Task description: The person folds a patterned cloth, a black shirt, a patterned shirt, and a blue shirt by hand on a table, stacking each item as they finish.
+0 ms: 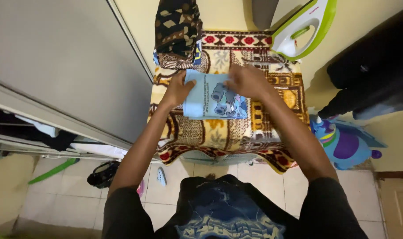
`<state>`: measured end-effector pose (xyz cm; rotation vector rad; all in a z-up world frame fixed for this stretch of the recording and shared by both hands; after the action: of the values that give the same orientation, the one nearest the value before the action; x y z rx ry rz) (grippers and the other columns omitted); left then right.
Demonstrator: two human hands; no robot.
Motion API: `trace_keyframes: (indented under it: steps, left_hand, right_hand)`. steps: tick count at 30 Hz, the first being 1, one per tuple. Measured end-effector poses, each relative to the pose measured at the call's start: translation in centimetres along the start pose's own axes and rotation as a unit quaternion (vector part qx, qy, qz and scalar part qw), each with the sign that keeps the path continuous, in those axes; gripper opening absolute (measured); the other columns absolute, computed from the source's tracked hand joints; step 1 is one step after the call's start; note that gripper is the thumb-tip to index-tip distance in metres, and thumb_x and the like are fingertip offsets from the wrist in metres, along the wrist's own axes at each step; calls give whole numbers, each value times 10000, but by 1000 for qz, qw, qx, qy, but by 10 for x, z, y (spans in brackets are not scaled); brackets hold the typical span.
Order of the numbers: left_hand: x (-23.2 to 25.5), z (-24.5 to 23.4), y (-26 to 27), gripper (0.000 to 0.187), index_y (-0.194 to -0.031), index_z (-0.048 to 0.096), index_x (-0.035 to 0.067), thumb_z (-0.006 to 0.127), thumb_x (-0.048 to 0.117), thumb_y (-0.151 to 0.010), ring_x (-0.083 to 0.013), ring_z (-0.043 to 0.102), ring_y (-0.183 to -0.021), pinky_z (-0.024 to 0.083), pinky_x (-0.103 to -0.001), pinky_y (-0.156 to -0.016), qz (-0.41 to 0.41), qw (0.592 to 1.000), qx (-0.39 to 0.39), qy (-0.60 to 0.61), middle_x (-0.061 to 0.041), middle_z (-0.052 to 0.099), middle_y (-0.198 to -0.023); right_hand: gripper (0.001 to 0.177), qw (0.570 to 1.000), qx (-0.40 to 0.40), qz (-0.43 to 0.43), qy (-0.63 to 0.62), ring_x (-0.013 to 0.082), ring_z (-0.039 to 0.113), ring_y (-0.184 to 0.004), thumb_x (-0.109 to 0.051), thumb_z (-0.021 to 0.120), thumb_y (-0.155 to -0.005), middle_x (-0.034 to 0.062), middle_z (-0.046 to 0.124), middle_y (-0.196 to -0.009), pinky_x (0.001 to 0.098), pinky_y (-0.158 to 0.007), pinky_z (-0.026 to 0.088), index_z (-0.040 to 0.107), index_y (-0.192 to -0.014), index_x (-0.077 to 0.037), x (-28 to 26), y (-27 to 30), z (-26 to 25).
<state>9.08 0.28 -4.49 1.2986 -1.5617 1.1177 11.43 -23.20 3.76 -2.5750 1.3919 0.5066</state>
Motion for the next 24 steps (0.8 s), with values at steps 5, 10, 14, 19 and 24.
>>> trace_keyframes:
  steps: [5, 10, 14, 19, 24]
  left_hand:
    - [-4, 0, -8, 384, -1327, 555, -15, 652, 92, -971, -178, 636, -1053, 517, -330, -918, 25, 999, 19, -8, -140, 679, -1171]
    - [19, 10, 1, 546, -1463, 456, 13, 647, 99, -958, -225, 619, -1180, 486, -346, -1008, 18, 998, 22, -48, -178, 630, -1317]
    - [53, 9, 4, 644, -1548, 368, 49, 661, 83, -975, -284, 645, -1124, 505, -406, -946, -24, 997, 38, -57, -209, 643, -1256]
    - [38, 10, 14, 788, -1609, 255, 102, 681, 104, -945, -300, 736, -903, 578, -442, -749, -133, 990, 31, -38, -163, 727, -992]
    - [78, 10, 27, 829, -1587, 282, 91, 748, 168, -906, -288, 622, -1211, 507, -420, -1009, 12, 972, 87, -220, -187, 643, -1286]
  right_hand:
    - [436, 997, 56, 45, 12, 368, 670, -663, -489, 784, -867, 178, 707, -712, 478, -645, 525, 701, -759, -74, 51, 12, 10]
    - [327, 993, 81, 24, -77, 309, 666, -592, -373, 774, -861, 124, 697, -658, 453, -601, 522, 716, -698, -95, 71, 11, 23]
    - [350, 985, 51, 15, -163, 231, 617, -531, -279, 701, -986, 108, 650, -601, 400, -584, 519, 686, -736, -34, 87, 6, 28]
    - [344, 965, 24, 104, -240, 162, 630, -454, -266, 633, -983, 73, 677, -586, 390, -507, 523, 687, -736, -32, 81, 16, 19]
    - [549, 979, -46, 116, -163, 157, 653, -452, -448, 695, -970, 81, 687, -572, 356, -552, 563, 661, -648, -4, 68, 28, 14]
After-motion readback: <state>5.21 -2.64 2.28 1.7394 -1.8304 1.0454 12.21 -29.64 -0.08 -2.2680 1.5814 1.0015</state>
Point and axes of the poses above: each hand's wrist, its own y-axis away from the middle knuckle, its own z-axis out of the palm, x = y × z, the point moved 7 cm from there along -y, towards the middle knuckle
